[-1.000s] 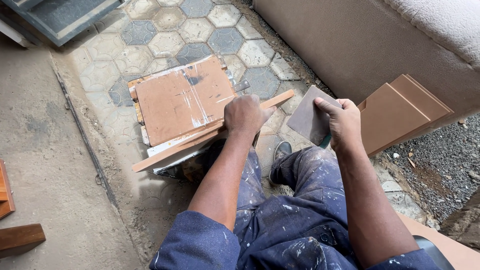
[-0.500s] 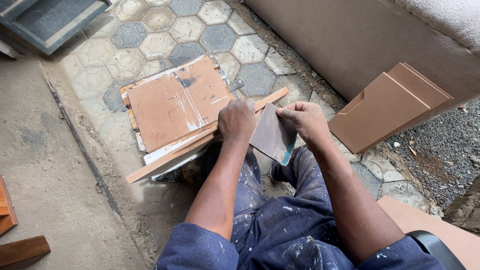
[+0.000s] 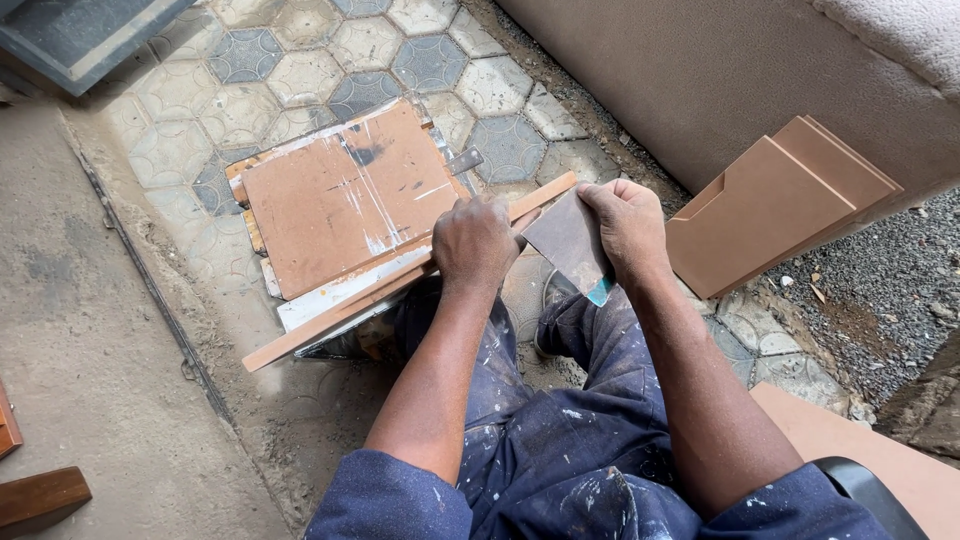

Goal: The person sands a rectangular wooden board with a sanding block, working on the flat surface and edges. The person flips the board to sand different sides and continues smoothing the surface.

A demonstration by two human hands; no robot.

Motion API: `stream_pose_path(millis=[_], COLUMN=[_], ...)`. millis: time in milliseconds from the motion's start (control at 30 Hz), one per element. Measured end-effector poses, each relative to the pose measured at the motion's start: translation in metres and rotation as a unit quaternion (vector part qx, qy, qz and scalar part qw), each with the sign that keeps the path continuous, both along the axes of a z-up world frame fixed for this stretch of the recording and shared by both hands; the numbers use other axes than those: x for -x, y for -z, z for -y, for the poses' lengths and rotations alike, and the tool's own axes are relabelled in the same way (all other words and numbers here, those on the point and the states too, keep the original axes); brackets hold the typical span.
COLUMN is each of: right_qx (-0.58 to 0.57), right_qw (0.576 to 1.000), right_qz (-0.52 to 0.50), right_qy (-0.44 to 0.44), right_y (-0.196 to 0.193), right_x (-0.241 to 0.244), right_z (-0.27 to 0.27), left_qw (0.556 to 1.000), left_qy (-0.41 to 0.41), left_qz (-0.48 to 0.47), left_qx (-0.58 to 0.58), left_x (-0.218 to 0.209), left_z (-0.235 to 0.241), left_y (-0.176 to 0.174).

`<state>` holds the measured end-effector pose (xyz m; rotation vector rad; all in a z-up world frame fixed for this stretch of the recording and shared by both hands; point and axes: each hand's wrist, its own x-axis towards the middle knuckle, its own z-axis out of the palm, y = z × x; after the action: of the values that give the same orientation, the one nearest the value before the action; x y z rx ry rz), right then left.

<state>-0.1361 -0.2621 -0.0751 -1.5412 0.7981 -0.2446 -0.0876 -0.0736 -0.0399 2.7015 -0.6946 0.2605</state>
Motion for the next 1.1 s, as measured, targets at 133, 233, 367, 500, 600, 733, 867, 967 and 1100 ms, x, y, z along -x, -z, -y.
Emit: stream_pose_path(millis=[133,233,367,500,600,733,867,967,1100], right_qx=[-0.008,-0.007,0.012,0.023,0.003,-0.008,-0.038,-0.052,0.018], right_qw=[1.0,1.0,0.999,0.999,0.999,1.0,0.999,0.998,1.0], right_qz=[0.026,0.028,0.029,0.039,0.016,0.025,0.012,0.015,-0.012], right_qy=[0.013,0.009,0.02,0.022,-0.039,-0.013,-0.02,-0.012,0.01], right_y=[0.011,0.014,0.005,0.006,-0.029,-0.016,-0.005,-0.014,0.018], right_x=[-0.011,-0.013,-0.01,-0.013,-0.005,-0.01,-0.01,-0.007,-0.022], right_z=[0.003,0.006,0.001,0.009,-0.012,-0.005,0.001,-0.009,0.013], left_qw=[0.999,0.999,0.999,0.999,0.999,0.997,0.997,0.996,0.997], left_qy=[-0.022,-0.022,-0.004,-0.008,0.012,0.011,0.011,0.008,0.01], left_qz=[0.031,0.037,0.04,0.05,0.051,0.07,0.078,0.082,0.077], left_qx=[-0.031,-0.028,0.003,-0.002,0.0,-0.013,-0.02,-0.022,-0.015], left_x=[-0.013,-0.012,-0.018,-0.019,-0.033,-0.021,-0.018,-0.025,-0.016], left_z=[0.006,0.006,0.005,0.005,0.002,-0.001,0.001,0.001,0.0], left_y=[0.05,0.047,0.059,0.06,0.085,0.055,0.056,0.072,0.05])
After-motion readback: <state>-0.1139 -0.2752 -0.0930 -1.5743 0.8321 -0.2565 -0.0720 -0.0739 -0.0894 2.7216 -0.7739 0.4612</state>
